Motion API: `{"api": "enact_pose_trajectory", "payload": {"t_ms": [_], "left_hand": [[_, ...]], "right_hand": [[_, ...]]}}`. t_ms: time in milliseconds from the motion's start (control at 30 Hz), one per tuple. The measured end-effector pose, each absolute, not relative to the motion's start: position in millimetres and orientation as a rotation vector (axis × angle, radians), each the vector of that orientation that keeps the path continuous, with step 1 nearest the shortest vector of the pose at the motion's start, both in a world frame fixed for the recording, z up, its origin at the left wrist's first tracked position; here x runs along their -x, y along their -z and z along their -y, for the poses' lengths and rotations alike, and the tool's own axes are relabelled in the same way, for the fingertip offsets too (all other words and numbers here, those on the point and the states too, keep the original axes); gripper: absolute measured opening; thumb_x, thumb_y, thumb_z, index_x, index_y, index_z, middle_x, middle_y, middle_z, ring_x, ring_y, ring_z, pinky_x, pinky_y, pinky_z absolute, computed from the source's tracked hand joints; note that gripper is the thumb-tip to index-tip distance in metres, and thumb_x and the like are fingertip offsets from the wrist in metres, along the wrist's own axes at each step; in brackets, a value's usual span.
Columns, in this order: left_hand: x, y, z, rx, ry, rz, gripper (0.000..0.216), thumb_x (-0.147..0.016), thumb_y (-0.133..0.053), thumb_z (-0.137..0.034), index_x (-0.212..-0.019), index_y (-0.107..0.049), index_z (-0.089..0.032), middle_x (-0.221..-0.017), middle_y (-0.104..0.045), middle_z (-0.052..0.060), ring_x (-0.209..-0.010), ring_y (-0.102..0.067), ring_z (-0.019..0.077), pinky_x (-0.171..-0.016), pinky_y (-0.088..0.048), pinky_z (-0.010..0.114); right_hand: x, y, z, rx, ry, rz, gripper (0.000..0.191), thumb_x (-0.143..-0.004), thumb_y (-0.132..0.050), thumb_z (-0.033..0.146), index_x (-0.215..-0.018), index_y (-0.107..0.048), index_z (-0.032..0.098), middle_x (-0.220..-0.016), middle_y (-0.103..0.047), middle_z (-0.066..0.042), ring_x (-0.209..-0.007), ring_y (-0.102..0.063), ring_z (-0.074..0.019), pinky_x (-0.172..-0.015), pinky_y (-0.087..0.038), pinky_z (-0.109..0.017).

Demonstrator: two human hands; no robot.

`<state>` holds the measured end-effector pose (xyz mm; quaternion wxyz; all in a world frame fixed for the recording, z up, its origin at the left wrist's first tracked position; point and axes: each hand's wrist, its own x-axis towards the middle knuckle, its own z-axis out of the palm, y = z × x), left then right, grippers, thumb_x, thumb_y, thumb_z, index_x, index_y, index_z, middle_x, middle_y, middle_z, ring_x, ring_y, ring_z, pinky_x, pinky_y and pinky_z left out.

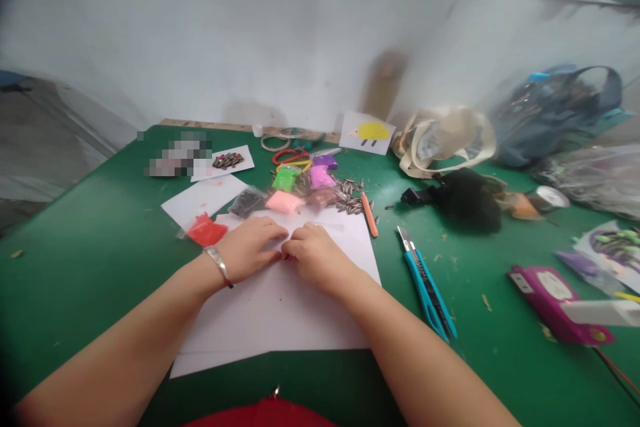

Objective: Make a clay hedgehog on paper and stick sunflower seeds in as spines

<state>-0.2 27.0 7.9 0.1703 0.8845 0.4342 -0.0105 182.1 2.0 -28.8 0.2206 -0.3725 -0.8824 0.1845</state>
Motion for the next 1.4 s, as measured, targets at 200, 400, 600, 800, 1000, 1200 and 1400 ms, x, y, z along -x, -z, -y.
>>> {"api": "enact_pose_trajectory", "payload": {"t_ms": [200, 400, 600, 800, 1000, 1200, 1400], "left_hand": [[0, -8, -27, -2.487, 0.034, -1.256, 0.022, -0.079, -0.061, -0.027, -0.099, -0.065, -0.018, -0.101, -0.064, 0.009, -0.099, -0.057, 0.0254, -0.088, -0.044, 0.036], [1, -7, -27, -2.499, 0.046, -1.237, 0.024, -0.080, -0.060, -0.029, -0.100, -0.063, -0.017, -0.103, -0.064, 0.009, -0.101, -0.056, 0.0256, -0.090, -0.043, 0.036], [3, -11, -29, -2.478, 0.029, -1.185, 0.020, -0.081, -0.059, -0.029, -0.096, -0.065, -0.018, -0.101, -0.065, 0.007, -0.100, -0.056, 0.0246, -0.089, -0.043, 0.035], [1, -12, -28, -2.468, 0.044, -1.205, 0.022, -0.079, -0.061, -0.026, -0.098, -0.065, -0.016, -0.102, -0.065, 0.009, -0.101, -0.056, 0.0251, -0.089, -0.043, 0.036], [4, -8, -28, -2.486, 0.022, -1.207, 0.026, -0.078, -0.062, -0.026, -0.102, -0.063, -0.016, -0.104, -0.064, 0.009, -0.103, -0.055, 0.0256, -0.091, -0.042, 0.037], [4, -5, -27, -2.490, 0.030, -1.210, 0.026, -0.078, -0.061, -0.028, -0.102, -0.063, -0.017, -0.105, -0.063, 0.009, -0.103, -0.055, 0.0258, -0.091, -0.042, 0.038], [3, -5, -28, -2.496, 0.034, -1.211, 0.025, -0.078, -0.060, -0.027, -0.100, -0.062, -0.017, -0.103, -0.063, 0.008, -0.101, -0.055, 0.0258, -0.089, -0.043, 0.038]], "right_hand": [[-185, 30, -3, 1.011, -0.502, 2.427, 0.026, -0.077, -0.050, 0.002, -0.083, -0.069, 0.019, -0.077, -0.063, -0.004, -0.077, -0.050, -0.0180, -0.073, -0.037, -0.029], [-185, 29, -4, 1.010, -0.516, 2.414, 0.026, -0.075, -0.052, 0.000, -0.082, -0.070, 0.018, -0.076, -0.064, -0.004, -0.077, -0.051, -0.0179, -0.074, -0.037, -0.029], [-189, 20, -5, 1.038, -0.561, 2.350, 0.024, -0.077, -0.054, 0.001, -0.078, -0.071, 0.019, -0.074, -0.065, -0.003, -0.076, -0.052, -0.0169, -0.072, -0.038, -0.027], [-186, 26, -5, 0.999, -0.541, 2.406, 0.025, -0.077, -0.052, 0.003, -0.080, -0.070, 0.020, -0.076, -0.066, -0.003, -0.075, -0.052, -0.0169, -0.073, -0.036, -0.029], [-186, 28, -4, 1.043, -0.520, 2.427, 0.026, -0.076, -0.051, 0.003, -0.081, -0.070, 0.020, -0.077, -0.065, -0.003, -0.076, -0.049, -0.0170, -0.074, -0.034, -0.030], [-188, 26, -5, 1.050, -0.489, 2.435, 0.025, -0.075, -0.052, 0.004, -0.080, -0.070, 0.021, -0.076, -0.065, -0.003, -0.075, -0.047, -0.0169, -0.072, -0.033, -0.030], [-188, 24, -4, 1.060, -0.477, 2.453, 0.023, -0.075, -0.054, 0.004, -0.080, -0.069, 0.021, -0.076, -0.065, -0.002, -0.075, -0.047, -0.0166, -0.073, -0.034, -0.029]]}}
